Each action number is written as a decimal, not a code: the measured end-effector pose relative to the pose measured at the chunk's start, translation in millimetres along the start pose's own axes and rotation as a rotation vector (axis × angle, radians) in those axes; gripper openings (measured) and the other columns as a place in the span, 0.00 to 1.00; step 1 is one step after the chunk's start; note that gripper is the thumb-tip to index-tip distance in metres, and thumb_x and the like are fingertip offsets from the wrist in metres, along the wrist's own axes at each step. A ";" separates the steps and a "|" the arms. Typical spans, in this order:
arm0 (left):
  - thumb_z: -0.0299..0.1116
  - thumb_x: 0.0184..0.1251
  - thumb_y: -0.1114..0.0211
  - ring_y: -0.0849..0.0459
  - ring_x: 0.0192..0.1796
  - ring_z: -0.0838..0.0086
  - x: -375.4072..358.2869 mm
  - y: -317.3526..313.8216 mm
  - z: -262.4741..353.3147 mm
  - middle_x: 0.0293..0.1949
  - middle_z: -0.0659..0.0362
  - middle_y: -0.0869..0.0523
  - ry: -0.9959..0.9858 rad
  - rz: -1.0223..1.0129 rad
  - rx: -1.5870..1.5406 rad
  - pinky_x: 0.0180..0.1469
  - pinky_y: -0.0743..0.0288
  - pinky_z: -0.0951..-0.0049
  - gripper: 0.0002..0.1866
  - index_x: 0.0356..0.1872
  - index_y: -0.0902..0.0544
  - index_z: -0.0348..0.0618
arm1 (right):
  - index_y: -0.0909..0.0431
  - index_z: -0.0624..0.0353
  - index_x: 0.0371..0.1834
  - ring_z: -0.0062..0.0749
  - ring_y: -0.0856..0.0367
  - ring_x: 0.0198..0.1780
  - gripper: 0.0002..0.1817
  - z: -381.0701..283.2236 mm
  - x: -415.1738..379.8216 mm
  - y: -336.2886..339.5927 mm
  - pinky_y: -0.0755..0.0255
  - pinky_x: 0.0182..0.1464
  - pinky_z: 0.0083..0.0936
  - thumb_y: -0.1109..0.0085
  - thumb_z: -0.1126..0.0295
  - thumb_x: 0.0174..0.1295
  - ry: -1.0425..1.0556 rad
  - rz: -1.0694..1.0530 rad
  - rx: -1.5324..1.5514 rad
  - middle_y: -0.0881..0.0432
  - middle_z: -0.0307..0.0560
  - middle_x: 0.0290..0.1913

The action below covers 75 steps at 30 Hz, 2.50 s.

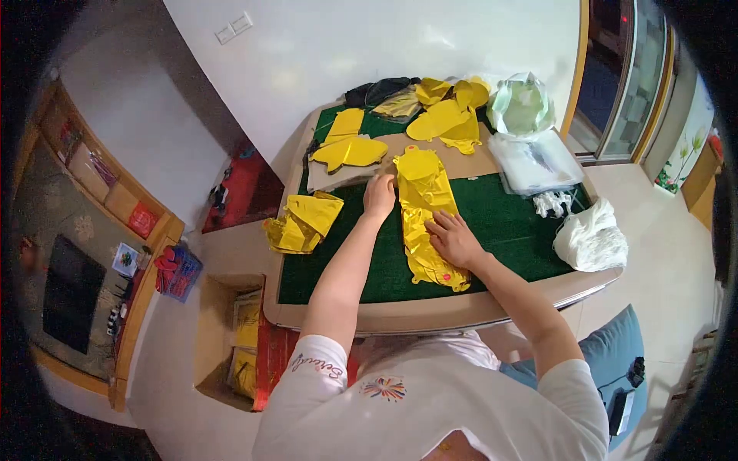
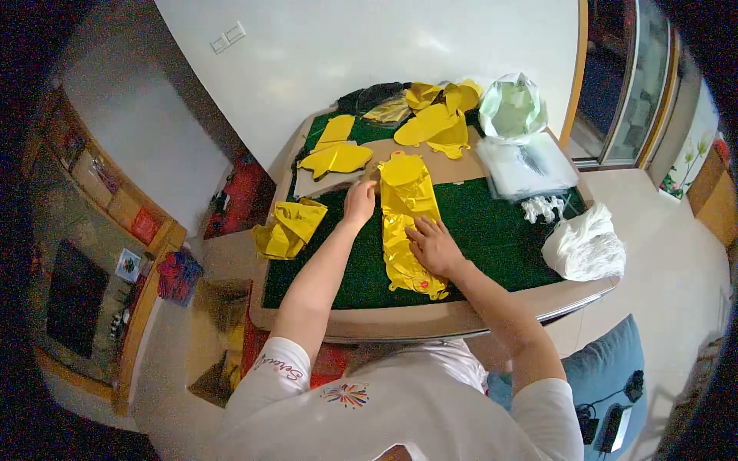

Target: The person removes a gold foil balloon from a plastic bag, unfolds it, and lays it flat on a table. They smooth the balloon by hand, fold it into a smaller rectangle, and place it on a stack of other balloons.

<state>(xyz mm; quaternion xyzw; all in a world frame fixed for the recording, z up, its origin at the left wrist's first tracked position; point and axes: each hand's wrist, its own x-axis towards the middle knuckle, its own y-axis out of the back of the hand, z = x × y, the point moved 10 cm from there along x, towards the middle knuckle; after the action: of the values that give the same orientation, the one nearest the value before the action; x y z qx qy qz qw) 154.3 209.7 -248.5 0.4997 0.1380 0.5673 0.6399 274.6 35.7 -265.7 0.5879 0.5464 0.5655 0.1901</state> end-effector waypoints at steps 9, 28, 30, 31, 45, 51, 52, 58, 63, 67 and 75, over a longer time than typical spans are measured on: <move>0.24 0.58 0.44 0.25 0.53 0.52 62.2 -3.2 11.8 0.50 0.49 0.26 -0.062 -0.224 0.217 0.52 0.28 0.57 0.12 0.42 0.20 0.46 | 0.30 0.57 0.58 0.49 0.38 0.66 0.21 0.6 -0.2 -1.1 0.46 0.67 0.47 0.51 0.61 0.64 0.008 -0.022 -0.009 0.33 0.57 0.62; 0.30 0.53 0.38 0.25 0.54 0.57 92.3 -70.0 31.4 0.47 0.53 0.23 -0.427 -0.566 0.499 0.53 0.28 0.59 0.10 0.37 0.15 0.45 | 0.32 0.54 0.61 0.50 0.42 0.69 0.23 3.4 4.5 -2.5 0.50 0.70 0.47 0.49 0.61 0.63 -0.055 -0.129 0.031 0.38 0.56 0.67; 0.30 0.53 0.38 0.25 0.54 0.58 91.4 -71.1 30.2 0.47 0.53 0.23 -0.419 -0.589 0.511 0.53 0.28 0.60 0.11 0.38 0.15 0.46 | 0.32 0.54 0.62 0.49 0.42 0.70 0.23 2.5 5.1 -0.1 0.51 0.70 0.47 0.49 0.61 0.64 -0.053 -0.125 0.037 0.38 0.57 0.67; 0.31 0.54 0.39 0.26 0.54 0.58 91.5 -69.8 30.8 0.47 0.53 0.23 -0.435 -0.572 0.508 0.53 0.28 0.60 0.10 0.38 0.15 0.46 | 0.32 0.54 0.62 0.49 0.42 0.70 0.23 2.9 5.7 -1.1 0.51 0.70 0.47 0.49 0.61 0.64 -0.053 -0.131 0.038 0.38 0.57 0.67; 0.33 0.58 0.42 0.28 0.57 0.58 93.3 -79.9 28.2 0.51 0.53 0.24 -0.451 -0.557 0.526 0.58 0.31 0.60 0.12 0.40 0.17 0.40 | 0.33 0.56 0.63 0.42 0.45 0.72 0.25 3.3 4.7 -5.0 0.53 0.71 0.47 0.49 0.62 0.63 -0.036 -0.159 0.016 0.39 0.54 0.69; 0.32 0.58 0.41 0.29 0.57 0.59 91.2 -68.8 38.7 0.50 0.54 0.25 -0.493 -0.556 0.511 0.58 0.31 0.61 0.12 0.41 0.18 0.41 | 0.33 0.57 0.62 0.40 0.46 0.72 0.24 2.9 4.6 -2.6 0.54 0.71 0.47 0.49 0.62 0.63 -0.026 -0.136 0.025 0.39 0.52 0.69; 0.31 0.57 0.41 0.29 0.57 0.59 90.3 -65.6 42.5 0.50 0.54 0.24 -0.501 -0.583 0.520 0.58 0.31 0.61 0.11 0.40 0.17 0.40 | 0.33 0.57 0.62 0.40 0.46 0.72 0.24 3.0 4.2 -2.3 0.54 0.71 0.47 0.49 0.62 0.63 -0.030 -0.139 0.030 0.39 0.52 0.69; 0.28 0.51 0.39 0.30 0.55 0.60 87.3 -77.6 33.8 0.49 0.55 0.25 -0.580 -0.496 0.497 0.55 0.31 0.62 0.03 0.23 0.17 0.43 | 0.33 0.57 0.62 0.40 0.46 0.73 0.24 4.2 4.5 -4.6 0.54 0.71 0.48 0.48 0.63 0.63 -0.041 -0.157 0.037 0.39 0.51 0.69; 0.28 0.53 0.40 0.29 0.57 0.60 84.0 -73.8 42.0 0.49 0.55 0.23 -0.571 -0.486 0.573 0.57 0.31 0.61 0.09 0.35 0.16 0.40 | 0.32 0.58 0.61 0.41 0.47 0.73 0.24 4.1 4.7 -3.9 0.53 0.71 0.48 0.48 0.64 0.62 -0.024 -0.143 0.051 0.39 0.51 0.69; 0.29 0.55 0.41 0.30 0.59 0.61 82.9 -79.9 40.8 0.51 0.56 0.24 -0.606 -0.510 0.681 0.60 0.33 0.61 0.10 0.37 0.15 0.40 | 0.32 0.58 0.61 0.41 0.47 0.73 0.24 2.9 5.4 -1.6 0.53 0.71 0.48 0.48 0.65 0.61 -0.029 -0.151 0.062 0.38 0.52 0.68; 0.27 0.55 0.40 0.31 0.59 0.61 81.7 -84.6 37.3 0.51 0.57 0.24 -0.599 -0.461 0.689 0.63 0.37 0.60 0.09 0.35 0.15 0.43 | 0.32 0.59 0.61 0.44 0.45 0.72 0.24 6.1 3.3 -6.4 0.54 0.71 0.49 0.48 0.65 0.61 -0.036 -0.134 0.075 0.35 0.51 0.66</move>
<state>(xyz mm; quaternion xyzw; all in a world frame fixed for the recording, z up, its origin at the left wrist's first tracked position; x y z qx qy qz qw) 257.8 274.3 -266.7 0.7789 0.2342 0.1650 0.5579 276.4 43.1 -271.3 0.5667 0.6020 0.5199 0.2150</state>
